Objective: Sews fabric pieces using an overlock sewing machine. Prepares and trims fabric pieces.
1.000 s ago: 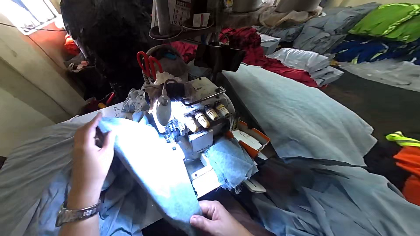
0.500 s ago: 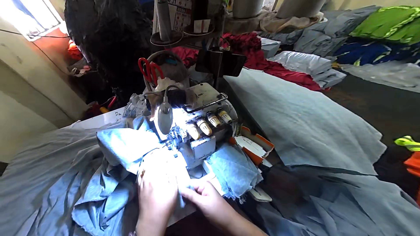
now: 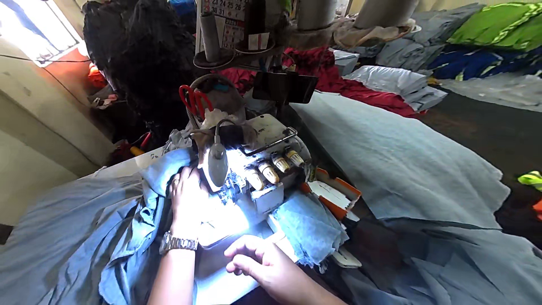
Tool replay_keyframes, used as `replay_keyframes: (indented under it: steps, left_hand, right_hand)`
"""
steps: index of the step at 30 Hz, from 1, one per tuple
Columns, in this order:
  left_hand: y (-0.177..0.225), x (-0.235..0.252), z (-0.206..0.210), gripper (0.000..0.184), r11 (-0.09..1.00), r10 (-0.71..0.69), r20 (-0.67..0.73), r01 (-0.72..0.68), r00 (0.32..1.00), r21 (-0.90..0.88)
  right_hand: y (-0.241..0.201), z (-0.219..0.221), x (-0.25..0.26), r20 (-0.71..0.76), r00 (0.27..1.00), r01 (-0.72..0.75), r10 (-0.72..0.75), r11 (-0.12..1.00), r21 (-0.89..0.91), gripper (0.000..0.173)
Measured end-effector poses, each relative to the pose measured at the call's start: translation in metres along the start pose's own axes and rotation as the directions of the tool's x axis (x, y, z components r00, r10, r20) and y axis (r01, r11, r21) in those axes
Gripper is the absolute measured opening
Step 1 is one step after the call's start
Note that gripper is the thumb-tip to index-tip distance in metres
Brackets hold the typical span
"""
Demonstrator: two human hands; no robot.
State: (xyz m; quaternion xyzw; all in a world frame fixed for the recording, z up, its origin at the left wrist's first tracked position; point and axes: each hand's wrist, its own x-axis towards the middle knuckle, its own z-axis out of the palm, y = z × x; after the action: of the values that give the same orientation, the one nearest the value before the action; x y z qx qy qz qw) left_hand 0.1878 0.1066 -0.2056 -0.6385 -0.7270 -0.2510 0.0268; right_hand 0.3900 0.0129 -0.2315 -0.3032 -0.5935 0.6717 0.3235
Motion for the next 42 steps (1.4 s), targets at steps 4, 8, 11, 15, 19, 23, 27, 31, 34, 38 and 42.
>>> replay_keyframes:
  steps: [4, 8, 11, 15, 19, 23, 27, 31, 34, 38, 42]
  left_hand:
    - [-0.007, -0.030, 0.000, 0.014, 0.934, -0.161, -0.272, 0.057, 0.949, -0.353]
    - [0.001, -0.091, -0.015, 0.021, 0.773, -0.361, -0.399, 0.031, 0.843, -0.634]
    - [0.023, -0.139, -0.024, 0.010, 0.623, -0.335, -0.393, -0.112, 0.856, -0.774]
    - [0.047, -0.173, -0.018, 0.004, 0.556, -0.243, -0.296, -0.117, 0.924, -0.823]
    - [0.043, -0.161, -0.012, 0.040, 0.854, -0.050, -0.280, -0.104, 0.959, -0.510]
    - [0.022, -0.109, -0.020, 0.040, 0.991, -0.002, -0.049, -0.004, 0.999, -0.137]
    - [-0.022, -0.066, -0.014, 0.035, 0.990, -0.086, -0.032, 0.081, 0.996, -0.119]
    - [-0.022, -0.089, -0.020, 0.032, 0.968, -0.088, -0.300, 0.011, 0.950, -0.250]
    - [0.010, -0.144, -0.015, 0.027, 0.833, -0.039, -0.442, -0.215, 0.896, -0.509]
    - [0.038, -0.178, -0.001, 0.023, 0.593, -0.042, -0.277, -0.200, 0.960, -0.780]
    - [0.026, -0.159, -0.023, 0.009, 0.494, -0.151, -0.281, -0.174, 0.948, -0.852]
  right_hand:
    - [-0.014, -0.008, 0.002, -0.074, 0.995, 0.064, -0.071, 0.993, -0.097, 0.016]
    - [-0.023, -0.013, 0.012, -0.145, 0.978, 0.108, -0.147, 0.962, -0.250, 0.016]
    - [-0.016, -0.009, 0.020, -0.142, 0.954, 0.185, -0.264, 0.891, -0.414, 0.026]
    - [0.001, -0.008, 0.019, -0.027, 0.921, 0.309, -0.389, 0.772, -0.555, 0.031]
    - [0.012, -0.036, 0.010, -0.061, 0.907, 0.248, -0.416, 0.647, -0.721, 0.025]
    - [0.012, -0.059, 0.001, -0.048, 0.879, 0.165, -0.474, 0.397, -0.903, 0.025]
    - [0.001, -0.047, -0.006, -0.060, 0.929, 0.189, -0.365, 0.608, -0.771, 0.021]
    - [-0.007, -0.025, -0.001, -0.092, 0.942, 0.256, -0.322, 0.870, -0.422, 0.028]
    - [-0.017, -0.007, 0.007, -0.145, 0.917, 0.323, -0.371, 0.906, -0.273, 0.034]
    - [-0.018, 0.013, 0.020, -0.181, 0.900, 0.343, -0.396, 0.901, -0.266, 0.030]
    - [-0.021, 0.007, 0.019, -0.156, 0.911, 0.320, -0.381, 0.895, -0.312, 0.035]
